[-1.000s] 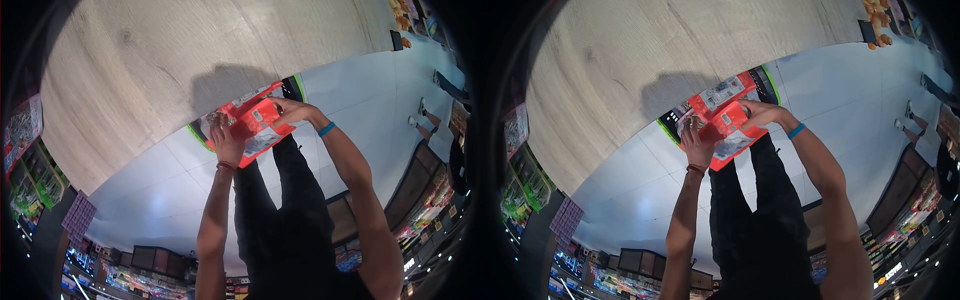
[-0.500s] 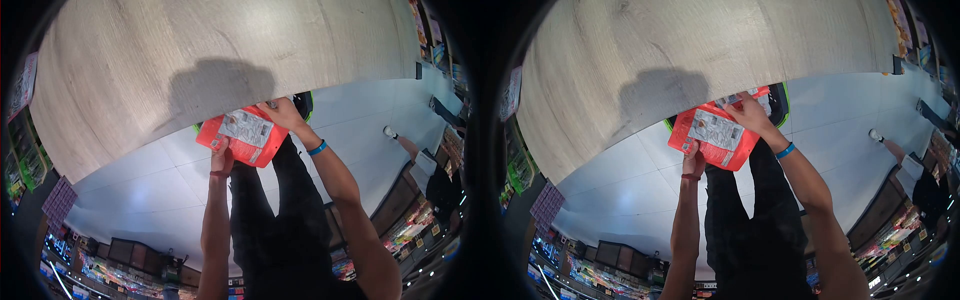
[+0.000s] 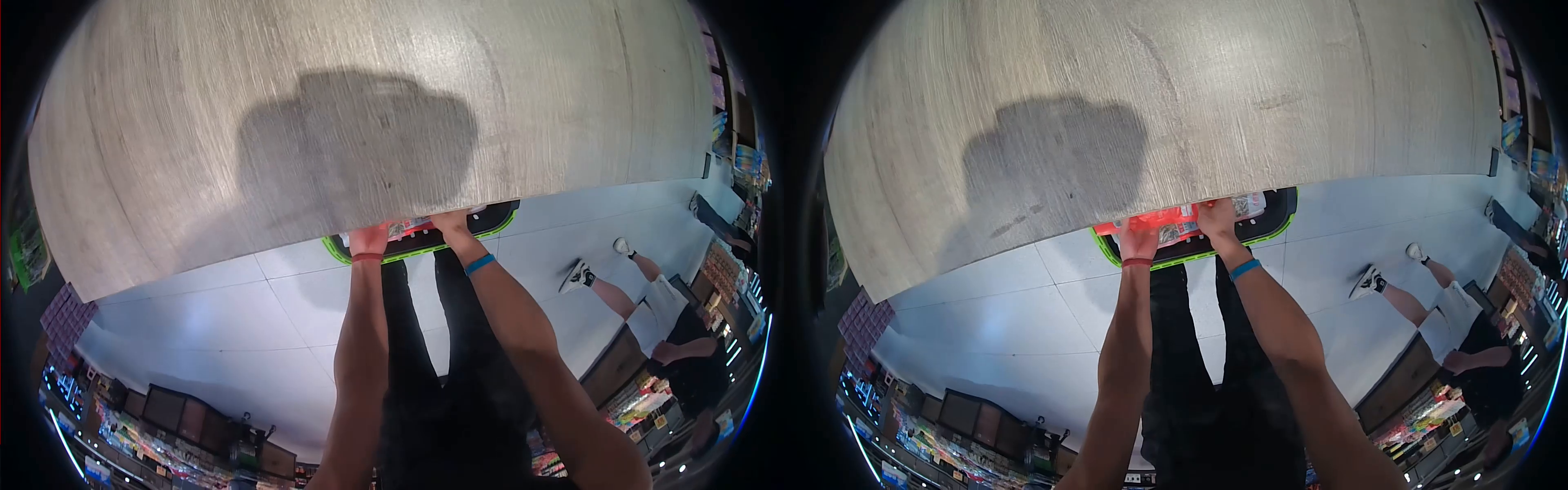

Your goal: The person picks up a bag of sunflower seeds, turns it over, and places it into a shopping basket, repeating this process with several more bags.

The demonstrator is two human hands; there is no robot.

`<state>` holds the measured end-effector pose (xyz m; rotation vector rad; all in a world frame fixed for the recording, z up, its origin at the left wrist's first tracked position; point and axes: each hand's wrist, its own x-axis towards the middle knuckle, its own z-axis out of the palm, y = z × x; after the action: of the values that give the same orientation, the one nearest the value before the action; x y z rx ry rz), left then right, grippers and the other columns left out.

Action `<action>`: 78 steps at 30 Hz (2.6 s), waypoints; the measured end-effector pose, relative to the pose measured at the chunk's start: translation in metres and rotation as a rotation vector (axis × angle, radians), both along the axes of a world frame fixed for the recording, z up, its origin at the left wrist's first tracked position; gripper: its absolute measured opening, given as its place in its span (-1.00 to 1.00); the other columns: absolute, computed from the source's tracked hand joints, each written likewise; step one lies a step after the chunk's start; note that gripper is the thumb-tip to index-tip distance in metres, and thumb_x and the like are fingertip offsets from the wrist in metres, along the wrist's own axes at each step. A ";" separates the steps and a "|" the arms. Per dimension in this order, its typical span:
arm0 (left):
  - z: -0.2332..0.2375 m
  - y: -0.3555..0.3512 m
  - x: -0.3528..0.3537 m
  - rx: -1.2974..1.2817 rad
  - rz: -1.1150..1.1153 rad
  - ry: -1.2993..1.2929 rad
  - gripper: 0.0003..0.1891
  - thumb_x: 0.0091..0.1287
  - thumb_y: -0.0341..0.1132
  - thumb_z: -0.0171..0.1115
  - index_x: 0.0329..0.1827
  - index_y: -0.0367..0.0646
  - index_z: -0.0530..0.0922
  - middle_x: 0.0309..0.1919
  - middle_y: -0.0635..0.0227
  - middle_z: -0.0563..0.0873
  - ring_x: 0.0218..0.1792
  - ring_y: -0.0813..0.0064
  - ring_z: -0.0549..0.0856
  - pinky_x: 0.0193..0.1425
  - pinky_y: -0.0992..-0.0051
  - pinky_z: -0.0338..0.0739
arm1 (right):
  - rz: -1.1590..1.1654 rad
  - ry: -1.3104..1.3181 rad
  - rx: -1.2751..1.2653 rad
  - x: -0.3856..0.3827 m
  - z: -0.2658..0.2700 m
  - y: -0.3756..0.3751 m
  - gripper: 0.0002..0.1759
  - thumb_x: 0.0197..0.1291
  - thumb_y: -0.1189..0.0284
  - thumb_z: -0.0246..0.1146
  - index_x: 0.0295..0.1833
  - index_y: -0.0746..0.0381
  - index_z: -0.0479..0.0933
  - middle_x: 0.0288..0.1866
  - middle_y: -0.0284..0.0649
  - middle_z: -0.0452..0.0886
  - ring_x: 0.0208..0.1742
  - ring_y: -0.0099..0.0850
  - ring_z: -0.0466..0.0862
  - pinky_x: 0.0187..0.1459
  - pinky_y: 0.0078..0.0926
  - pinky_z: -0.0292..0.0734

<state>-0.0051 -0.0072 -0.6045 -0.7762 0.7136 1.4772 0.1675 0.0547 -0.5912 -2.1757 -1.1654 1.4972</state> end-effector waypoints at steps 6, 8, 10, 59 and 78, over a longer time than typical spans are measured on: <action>0.003 -0.007 -0.015 -0.428 -0.463 0.343 -0.72 0.32 -0.31 0.22 0.03 -0.24 0.52 0.09 0.19 0.61 0.22 0.15 0.51 0.25 0.04 0.46 | 0.462 -0.423 0.445 0.019 -0.049 -0.010 -0.58 0.17 0.31 0.23 0.15 0.20 0.53 0.18 -0.01 0.54 0.23 -0.04 0.49 0.27 -0.18 0.35; 0.005 -0.013 -0.018 -0.524 -0.665 0.580 -0.72 0.27 -0.31 0.26 -0.03 -0.27 0.54 0.03 0.14 0.63 0.19 0.07 0.53 0.19 0.05 0.50 | 0.401 -0.380 0.351 0.020 -0.038 -0.007 -0.57 0.14 0.32 0.26 0.15 0.17 0.54 0.20 -0.01 0.53 0.24 0.01 0.47 0.27 -0.10 0.31; -0.001 -0.020 -0.023 -0.289 -0.748 1.680 -0.70 0.19 -0.34 0.33 -0.07 -0.31 0.56 -0.07 0.07 0.66 0.08 -0.04 0.57 0.22 0.07 0.46 | 0.334 -0.338 0.264 0.018 -0.028 -0.003 -0.55 0.10 0.33 0.28 0.15 0.14 0.56 0.21 -0.02 0.53 0.25 0.05 0.45 0.28 -0.02 0.28; -0.004 -0.020 -0.021 -0.167 -2.139 1.997 -0.49 0.41 -0.21 -0.08 0.40 -0.18 0.27 0.43 0.04 0.26 0.47 0.05 0.21 0.50 0.07 0.11 | 1.131 -0.210 0.165 0.000 0.050 0.016 -0.32 0.12 0.11 0.32 0.29 0.22 0.37 0.38 0.01 0.28 0.46 0.03 0.17 0.38 0.01 0.19; 0.203 -0.105 0.079 -0.127 -2.245 1.212 -0.30 0.40 0.11 -0.10 0.46 -0.20 0.19 0.33 -0.16 0.38 0.33 -0.15 0.39 0.43 0.08 0.26 | 0.715 0.055 -0.424 0.262 0.193 -0.105 -0.30 0.36 -0.09 -0.05 0.19 0.34 0.50 0.11 0.08 0.61 0.17 -0.13 0.59 0.25 -0.25 0.42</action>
<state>0.0737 -0.1117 -0.4016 1.0019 1.6099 -0.4575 0.4295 -0.0505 -0.3980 -2.0247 -1.8761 2.2415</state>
